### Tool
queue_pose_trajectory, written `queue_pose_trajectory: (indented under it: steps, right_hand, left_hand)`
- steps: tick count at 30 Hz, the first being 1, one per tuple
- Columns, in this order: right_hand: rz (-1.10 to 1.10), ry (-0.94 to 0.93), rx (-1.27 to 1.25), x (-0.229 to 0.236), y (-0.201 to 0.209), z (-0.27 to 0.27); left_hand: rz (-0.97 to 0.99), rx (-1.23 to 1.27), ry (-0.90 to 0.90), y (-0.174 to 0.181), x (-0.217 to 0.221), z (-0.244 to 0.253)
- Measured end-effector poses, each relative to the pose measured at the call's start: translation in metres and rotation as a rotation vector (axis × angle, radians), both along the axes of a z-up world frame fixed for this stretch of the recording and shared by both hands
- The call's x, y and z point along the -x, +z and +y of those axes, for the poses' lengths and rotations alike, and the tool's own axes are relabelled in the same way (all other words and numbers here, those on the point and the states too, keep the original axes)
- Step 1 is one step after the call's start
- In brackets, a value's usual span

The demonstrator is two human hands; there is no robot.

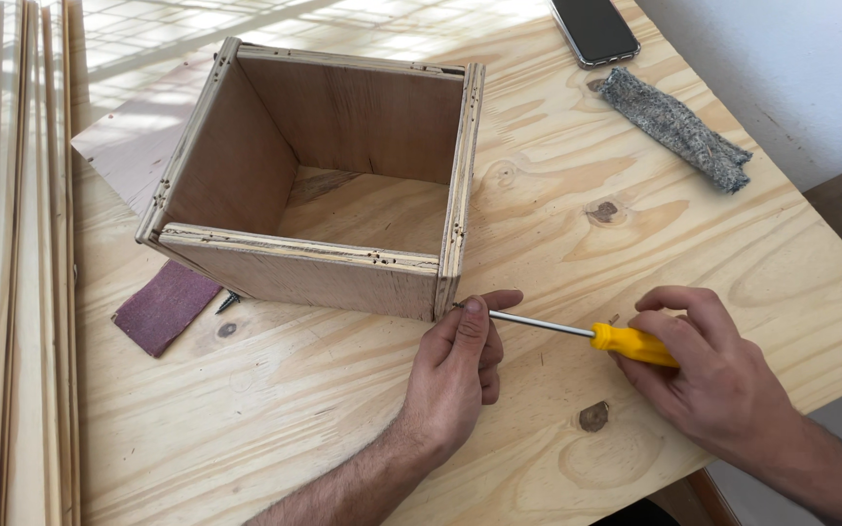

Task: The person uses a yellow-handled screwdriver to remove screws from a small wooden box on a workbench. They detach the lid and then unscrew and remove one side panel, leaving the box partially disassembled.

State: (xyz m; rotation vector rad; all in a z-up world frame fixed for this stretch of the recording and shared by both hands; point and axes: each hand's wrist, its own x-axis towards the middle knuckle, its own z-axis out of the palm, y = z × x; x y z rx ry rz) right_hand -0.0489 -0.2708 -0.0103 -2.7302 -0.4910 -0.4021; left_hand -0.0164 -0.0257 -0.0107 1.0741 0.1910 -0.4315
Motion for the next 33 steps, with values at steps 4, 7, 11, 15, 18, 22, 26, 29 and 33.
queue_pose_trajectory:
  steps: [4,7,11,15,18,22,26,29,33]
  right_hand:
    - [-0.012,0.026,0.017,-0.002,0.000,0.000]
    - [-0.014,0.017,0.030,-0.002,0.002,0.003]
    - [-0.094,-0.008,0.018,-0.002,0.000,0.003]
    - [-0.082,0.013,0.072,-0.004,0.004,0.008]
    - [-0.088,0.053,0.043,-0.004,0.002,0.008]
    - [-0.080,0.000,0.104,-0.005,-0.002,0.007]
    - [-0.079,0.122,0.085,-0.010,0.002,0.008]
    - [-0.064,-0.017,0.154,-0.008,0.001,0.009]
    - [-0.157,0.026,0.196,-0.008,0.002,0.013]
  left_hand:
    - [0.042,-0.006,-0.007,0.002,0.000,0.000]
    - [0.035,0.002,-0.006,0.001,0.000,0.001]
    - [0.037,0.011,-0.013,0.000,0.000,0.001]
    - [0.041,0.043,-0.013,-0.002,-0.001,0.001]
    - [0.011,0.030,-0.026,-0.003,0.000,0.001]
    - [0.011,0.031,-0.016,-0.002,-0.001,0.001]
    - [0.017,0.037,-0.026,-0.002,-0.001,0.001]
    - [0.030,0.039,-0.028,-0.001,-0.001,0.002]
    - [0.051,0.062,-0.034,0.002,-0.002,0.003]
